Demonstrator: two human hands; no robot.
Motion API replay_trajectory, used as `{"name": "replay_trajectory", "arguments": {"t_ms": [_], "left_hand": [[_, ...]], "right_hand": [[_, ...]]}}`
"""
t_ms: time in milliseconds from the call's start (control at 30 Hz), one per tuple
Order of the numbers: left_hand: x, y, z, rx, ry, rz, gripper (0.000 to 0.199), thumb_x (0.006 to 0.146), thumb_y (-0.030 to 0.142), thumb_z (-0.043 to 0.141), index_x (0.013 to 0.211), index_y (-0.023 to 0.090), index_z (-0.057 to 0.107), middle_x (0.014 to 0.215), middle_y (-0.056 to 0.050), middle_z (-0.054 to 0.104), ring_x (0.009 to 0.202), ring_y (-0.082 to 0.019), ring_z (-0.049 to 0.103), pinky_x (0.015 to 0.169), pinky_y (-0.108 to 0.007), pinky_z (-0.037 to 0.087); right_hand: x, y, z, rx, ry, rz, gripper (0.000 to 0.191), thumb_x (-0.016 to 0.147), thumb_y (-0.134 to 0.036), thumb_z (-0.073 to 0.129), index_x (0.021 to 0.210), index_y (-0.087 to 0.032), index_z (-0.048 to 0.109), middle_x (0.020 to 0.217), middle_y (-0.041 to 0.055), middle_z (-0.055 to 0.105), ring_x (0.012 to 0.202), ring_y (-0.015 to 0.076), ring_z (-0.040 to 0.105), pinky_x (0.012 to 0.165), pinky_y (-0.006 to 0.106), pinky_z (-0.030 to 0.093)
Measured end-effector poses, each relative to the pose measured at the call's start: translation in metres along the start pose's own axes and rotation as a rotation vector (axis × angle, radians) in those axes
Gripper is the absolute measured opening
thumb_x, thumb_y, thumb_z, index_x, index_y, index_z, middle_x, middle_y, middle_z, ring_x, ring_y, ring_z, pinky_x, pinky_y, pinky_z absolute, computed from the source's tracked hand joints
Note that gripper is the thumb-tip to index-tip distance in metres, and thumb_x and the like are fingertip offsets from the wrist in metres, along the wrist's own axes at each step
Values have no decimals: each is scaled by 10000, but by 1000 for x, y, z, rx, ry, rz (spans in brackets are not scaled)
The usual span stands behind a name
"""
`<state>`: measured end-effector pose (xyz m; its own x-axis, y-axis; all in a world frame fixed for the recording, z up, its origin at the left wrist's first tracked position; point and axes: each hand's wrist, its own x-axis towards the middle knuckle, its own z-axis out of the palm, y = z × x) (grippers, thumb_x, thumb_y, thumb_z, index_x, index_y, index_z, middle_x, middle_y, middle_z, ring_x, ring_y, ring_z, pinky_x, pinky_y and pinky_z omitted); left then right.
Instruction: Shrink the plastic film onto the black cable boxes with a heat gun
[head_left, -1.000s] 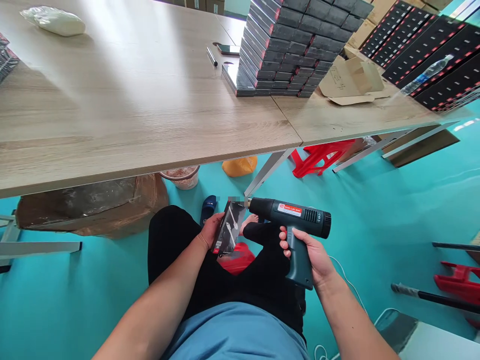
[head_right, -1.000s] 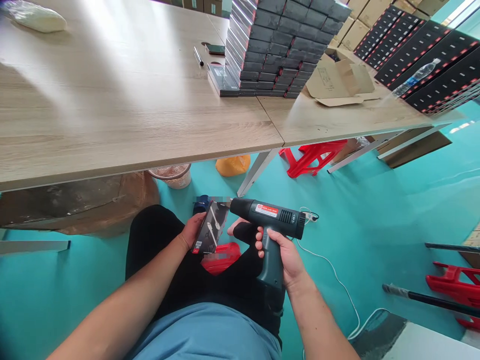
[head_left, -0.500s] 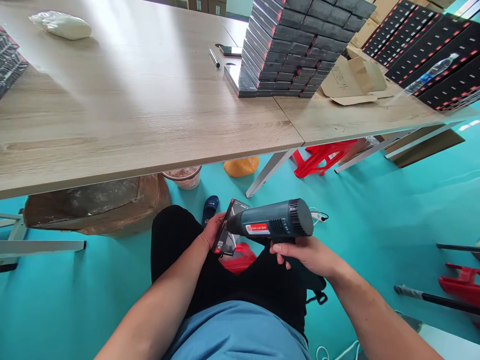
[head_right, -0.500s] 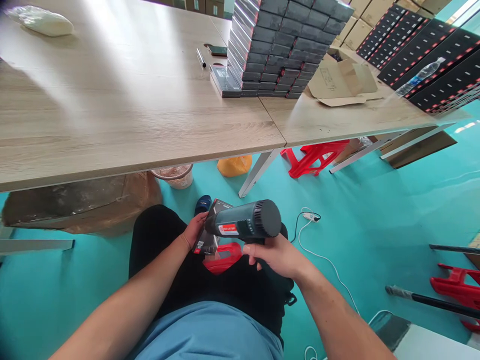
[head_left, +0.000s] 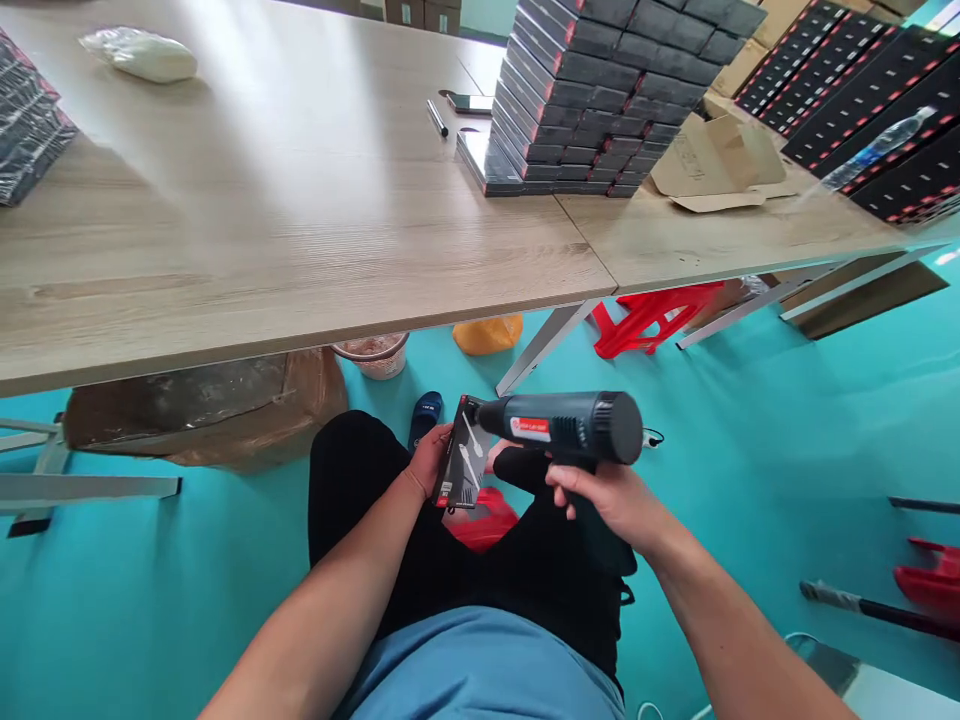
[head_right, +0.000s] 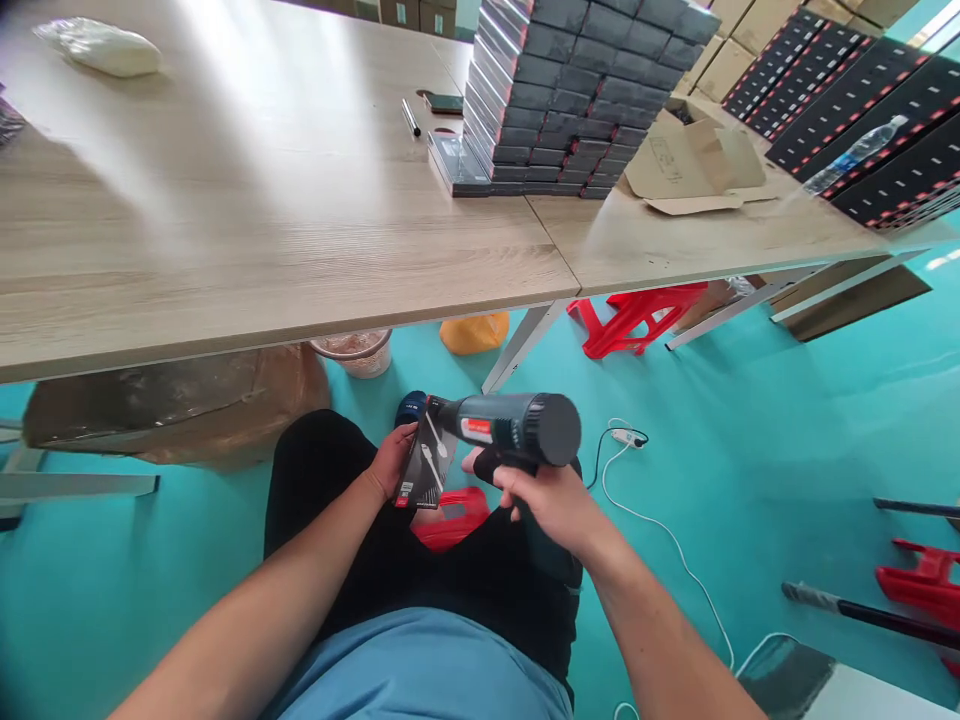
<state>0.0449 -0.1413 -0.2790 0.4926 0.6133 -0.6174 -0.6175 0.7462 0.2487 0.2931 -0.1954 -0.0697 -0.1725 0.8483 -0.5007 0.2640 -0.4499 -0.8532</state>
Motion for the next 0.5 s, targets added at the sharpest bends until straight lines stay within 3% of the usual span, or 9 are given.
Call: {"name": "replay_trajectory", "arguments": {"t_ms": [100, 167, 300, 433, 500], "left_hand": [[3, 0, -4, -3, -11, 2, 430, 880, 445, 592, 1098, 106, 740, 836, -145, 776, 772, -332, 754, 727, -443, 595], [5, -1, -6, 1, -7, 5, 443, 881, 455, 589, 1108, 105, 737, 845, -149, 777, 785, -334, 757, 728, -440, 596], [5, -2, -6, 6, 10, 23, 435, 886, 458, 584, 1105, 114, 737, 832, -143, 774, 772, -326, 753, 723, -437, 596], [4, -2, -4, 13, 17, 22, 430, 879, 457, 596, 1083, 106, 738, 841, -153, 775, 770, -330, 750, 715, -435, 594], [4, -2, -4, 15, 11, 21, 429, 870, 454, 611, 1080, 101, 736, 853, -158, 776, 771, -329, 751, 715, -432, 594]], "right_hand": [[6, -7, -3, 110, -18, -39, 247, 820, -399, 763, 975, -209, 790, 893, 50, 748, 722, 206, 651, 589, 307, 561], [7, -12, -6, 145, -18, -42, 259, 826, -409, 769, 974, -197, 789, 879, 57, 749, 733, 211, 664, 591, 301, 565], [9, -13, -14, 132, 158, 15, 277, 823, -441, 771, 887, -172, 777, 772, 64, 734, 702, 205, 667, 584, 287, 563], [9, -12, -13, 156, -13, 19, 255, 816, -377, 780, 984, -184, 781, 905, 65, 759, 710, 194, 668, 567, 282, 563], [12, -13, -9, 160, -66, -17, 223, 827, -364, 767, 947, -177, 781, 876, 62, 754, 707, 195, 667, 573, 284, 561]]}}
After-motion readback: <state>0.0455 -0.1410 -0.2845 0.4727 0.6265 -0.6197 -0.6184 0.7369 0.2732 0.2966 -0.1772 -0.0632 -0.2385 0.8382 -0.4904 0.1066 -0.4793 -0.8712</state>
